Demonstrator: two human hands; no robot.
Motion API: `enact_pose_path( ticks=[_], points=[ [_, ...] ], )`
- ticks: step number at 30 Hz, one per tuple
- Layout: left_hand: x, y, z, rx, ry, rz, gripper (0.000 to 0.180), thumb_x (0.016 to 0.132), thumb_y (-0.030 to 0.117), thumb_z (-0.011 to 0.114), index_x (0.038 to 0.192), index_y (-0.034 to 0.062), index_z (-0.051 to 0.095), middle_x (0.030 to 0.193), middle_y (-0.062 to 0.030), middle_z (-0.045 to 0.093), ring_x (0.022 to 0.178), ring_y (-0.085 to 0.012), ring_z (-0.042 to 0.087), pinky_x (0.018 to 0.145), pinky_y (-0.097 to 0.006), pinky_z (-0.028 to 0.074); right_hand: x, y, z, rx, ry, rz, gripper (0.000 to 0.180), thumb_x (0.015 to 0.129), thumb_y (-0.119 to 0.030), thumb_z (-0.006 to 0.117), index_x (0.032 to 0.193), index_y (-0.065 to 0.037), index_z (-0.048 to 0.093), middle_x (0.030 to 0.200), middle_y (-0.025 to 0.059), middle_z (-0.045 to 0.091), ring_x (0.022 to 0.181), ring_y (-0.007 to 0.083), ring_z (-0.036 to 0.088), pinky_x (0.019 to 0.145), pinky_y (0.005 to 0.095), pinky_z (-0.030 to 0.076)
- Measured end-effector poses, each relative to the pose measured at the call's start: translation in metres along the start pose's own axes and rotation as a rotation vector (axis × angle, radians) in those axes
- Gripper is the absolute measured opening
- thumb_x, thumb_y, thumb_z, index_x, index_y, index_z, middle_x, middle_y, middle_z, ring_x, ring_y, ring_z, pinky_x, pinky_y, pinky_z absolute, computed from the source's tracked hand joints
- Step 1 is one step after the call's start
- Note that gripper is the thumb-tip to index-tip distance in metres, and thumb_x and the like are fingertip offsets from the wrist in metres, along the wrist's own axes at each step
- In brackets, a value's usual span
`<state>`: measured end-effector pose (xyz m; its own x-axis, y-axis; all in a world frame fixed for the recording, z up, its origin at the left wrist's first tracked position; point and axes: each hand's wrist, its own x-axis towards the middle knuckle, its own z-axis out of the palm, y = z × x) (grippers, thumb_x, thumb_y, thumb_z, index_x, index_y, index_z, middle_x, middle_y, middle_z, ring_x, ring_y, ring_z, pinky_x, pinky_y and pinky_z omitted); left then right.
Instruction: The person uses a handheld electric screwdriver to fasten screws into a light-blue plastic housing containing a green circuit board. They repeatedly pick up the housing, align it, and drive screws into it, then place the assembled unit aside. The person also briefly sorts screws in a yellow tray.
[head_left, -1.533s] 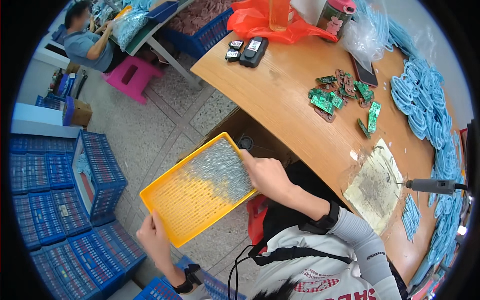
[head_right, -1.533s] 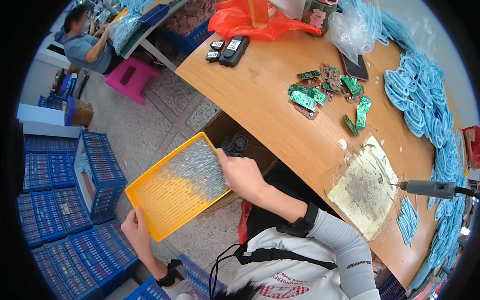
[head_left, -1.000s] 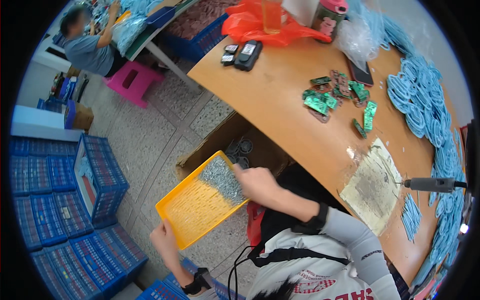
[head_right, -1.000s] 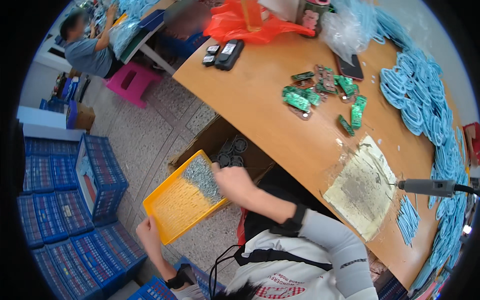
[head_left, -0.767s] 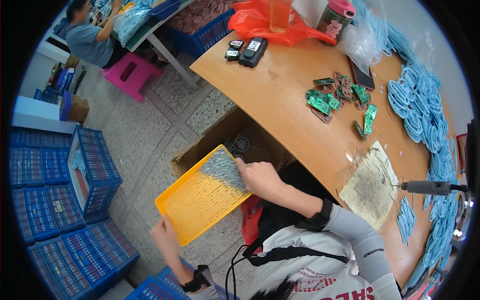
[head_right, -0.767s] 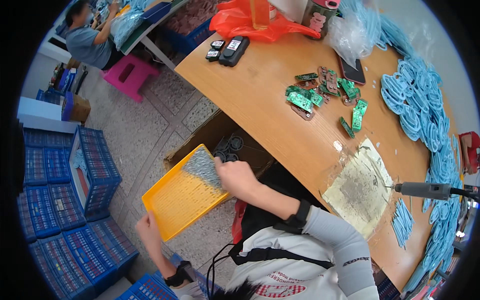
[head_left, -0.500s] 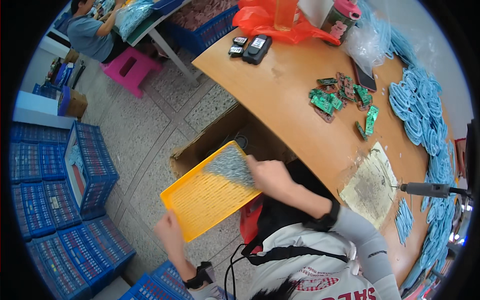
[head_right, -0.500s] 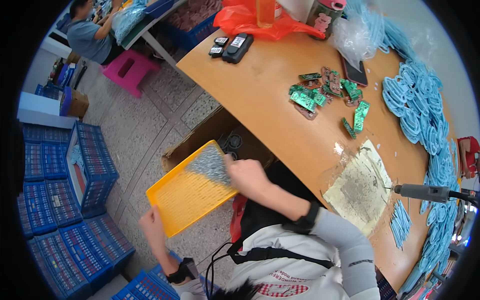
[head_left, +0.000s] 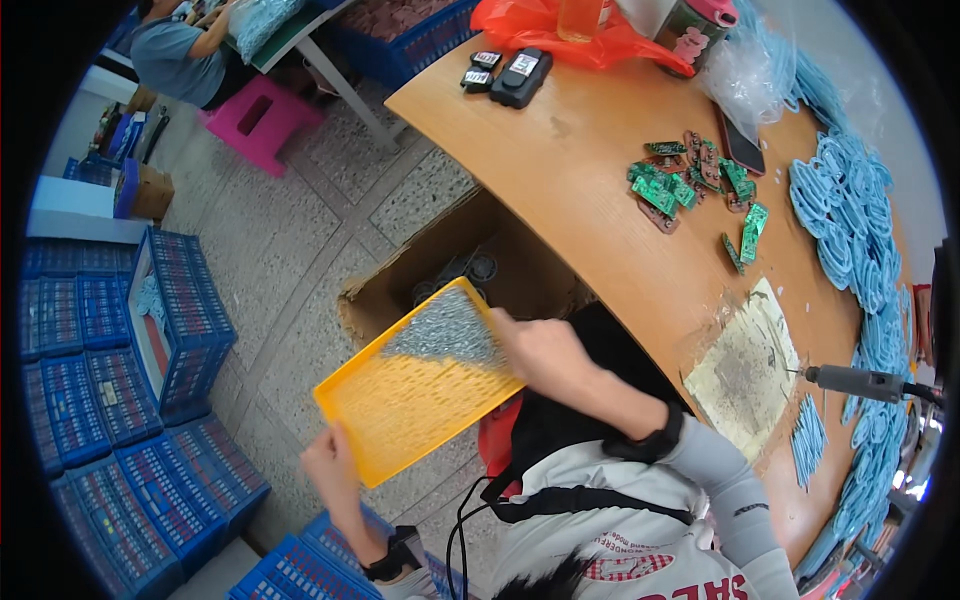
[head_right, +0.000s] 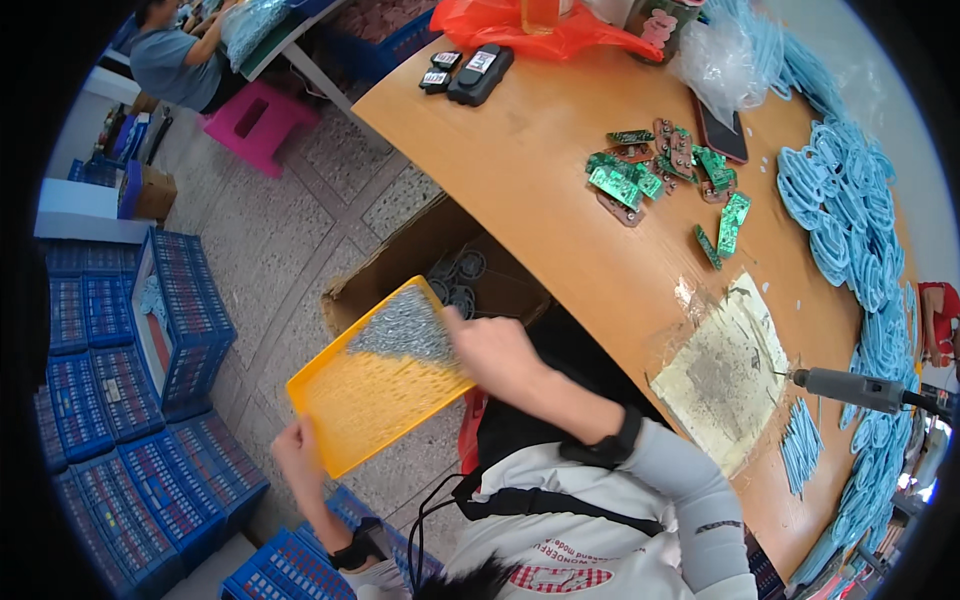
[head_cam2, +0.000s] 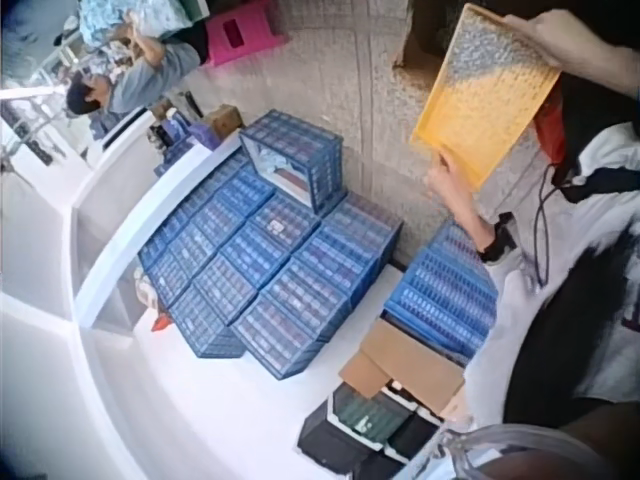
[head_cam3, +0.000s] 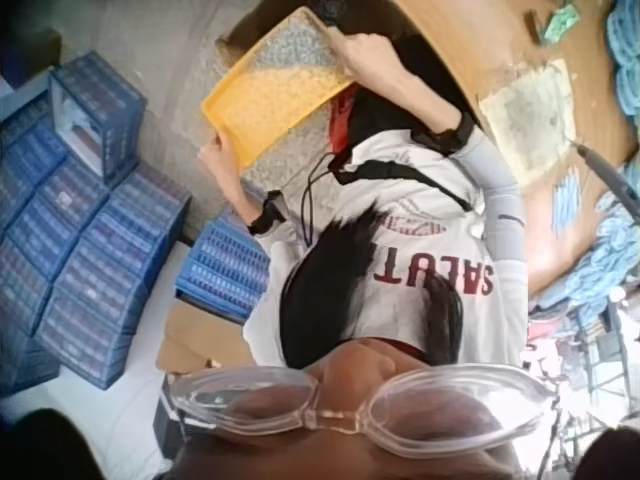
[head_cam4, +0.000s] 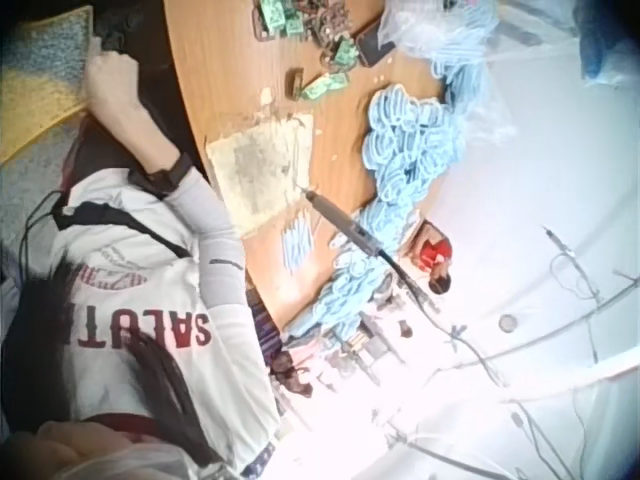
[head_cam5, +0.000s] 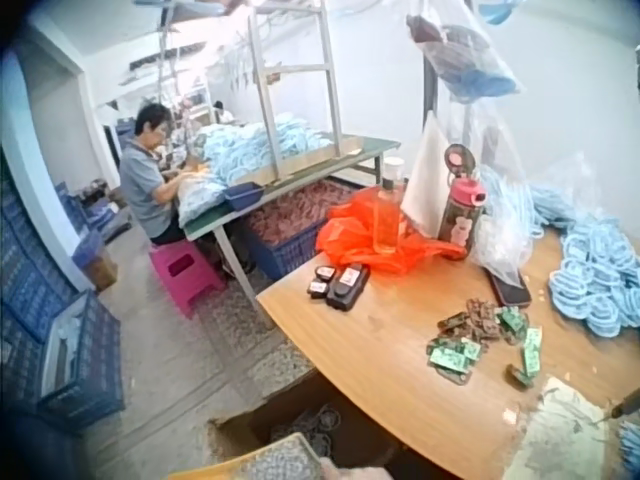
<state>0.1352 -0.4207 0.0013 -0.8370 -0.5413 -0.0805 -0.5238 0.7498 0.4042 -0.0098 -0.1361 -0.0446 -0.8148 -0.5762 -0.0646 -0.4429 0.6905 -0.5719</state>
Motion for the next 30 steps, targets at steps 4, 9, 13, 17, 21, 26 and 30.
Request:
enact_pose_path(
  ticks=[4,9,13,17,21,26,30],
  points=[
    [-0.001,0.004,0.018,-0.072,0.034,0.018,0.036,0.091,0.018,0.054,0.069,-0.0097,0.051,0.05,-0.0198,0.038,0.043,-0.0158,0.031,0.043,-0.039,0.025,0.002,0.006,-0.003,-0.061,0.072,-0.06,0.026,0.078,-0.007,0.055,0.101,0.004,0.048,0.063,0.0151,0.062,0.056,0.0314,0.064,0.047,0.0404,0.05],
    [0.006,0.003,-0.021,-0.06,0.029,-0.038,0.033,0.089,0.013,0.055,0.066,-0.0087,0.046,0.049,-0.0102,0.032,0.048,-0.0088,0.029,0.043,-0.034,0.023,0.019,-0.015,0.008,0.074,0.106,-0.111,0.025,0.077,-0.006,0.054,0.099,0.004,0.049,0.063,0.0165,0.061,0.055,0.0329,0.062,0.047,0.0417,0.049],
    [0.017,0.029,-0.024,-0.089,-0.023,0.082,0.03,0.088,0.009,0.054,0.065,-0.0069,0.044,0.05,-0.004,0.032,0.052,-0.0056,0.029,0.043,-0.032,0.022,0.011,-0.007,-0.02,0.052,0.116,-0.024,0.023,0.077,-0.006,0.054,0.098,0.004,0.05,0.062,0.0169,0.061,0.055,0.0329,0.063,0.048,0.0423,0.05],
    [0.035,0.053,-0.03,-0.271,-0.059,0.194,0.028,0.087,0.005,0.053,0.064,-0.005,0.043,0.051,0.0015,0.033,0.052,-0.0038,0.029,0.043,-0.029,0.02,-0.019,0.015,-0.063,0.261,0.235,0.039,0.031,0.089,-0.017,0.053,0.112,0.004,0.055,0.068,0.0208,0.063,0.06,0.0337,0.064,0.054,0.0413,0.052],
    [0.063,0.092,-0.036,-0.378,-0.17,0.329,0.033,0.089,0.007,0.054,0.061,-0.0006,0.038,0.053,0.0068,0.033,0.052,-0.0012,0.029,0.043,-0.027,0.018,-0.099,0.035,-0.131,0.839,0.334,0.247,0.037,0.089,-0.013,0.059,0.122,0.004,0.054,0.076,0.0147,0.068,0.066,0.0199,0.067,0.062,0.0295,0.053],
    [0.082,0.183,-0.029,-0.406,-0.302,0.552,0.03,0.089,0.006,0.053,0.062,-0.002,0.043,0.054,0.0062,0.037,0.051,-0.0009,0.031,0.043,-0.026,0.02,-0.246,0.061,-0.165,1.134,0.665,0.646,0.036,0.089,0.0,0.057,0.125,0.001,0.055,0.087,0.0121,0.07,0.077,0.013,0.068,0.07,0.0231,0.055],
    [0.069,0.289,0.014,-0.476,-0.473,0.663,0.026,0.088,0.004,0.054,0.065,-0.004,0.047,0.055,0.0058,0.04,0.052,-0.0008,0.033,0.044,-0.024,0.022,-0.308,0.04,-0.182,1.077,0.86,0.81,0.033,0.087,0.003,0.057,0.121,0.002,0.057,0.087,0.0127,0.07,0.079,0.014,0.068,0.072,0.0252,0.055]
  ],
)
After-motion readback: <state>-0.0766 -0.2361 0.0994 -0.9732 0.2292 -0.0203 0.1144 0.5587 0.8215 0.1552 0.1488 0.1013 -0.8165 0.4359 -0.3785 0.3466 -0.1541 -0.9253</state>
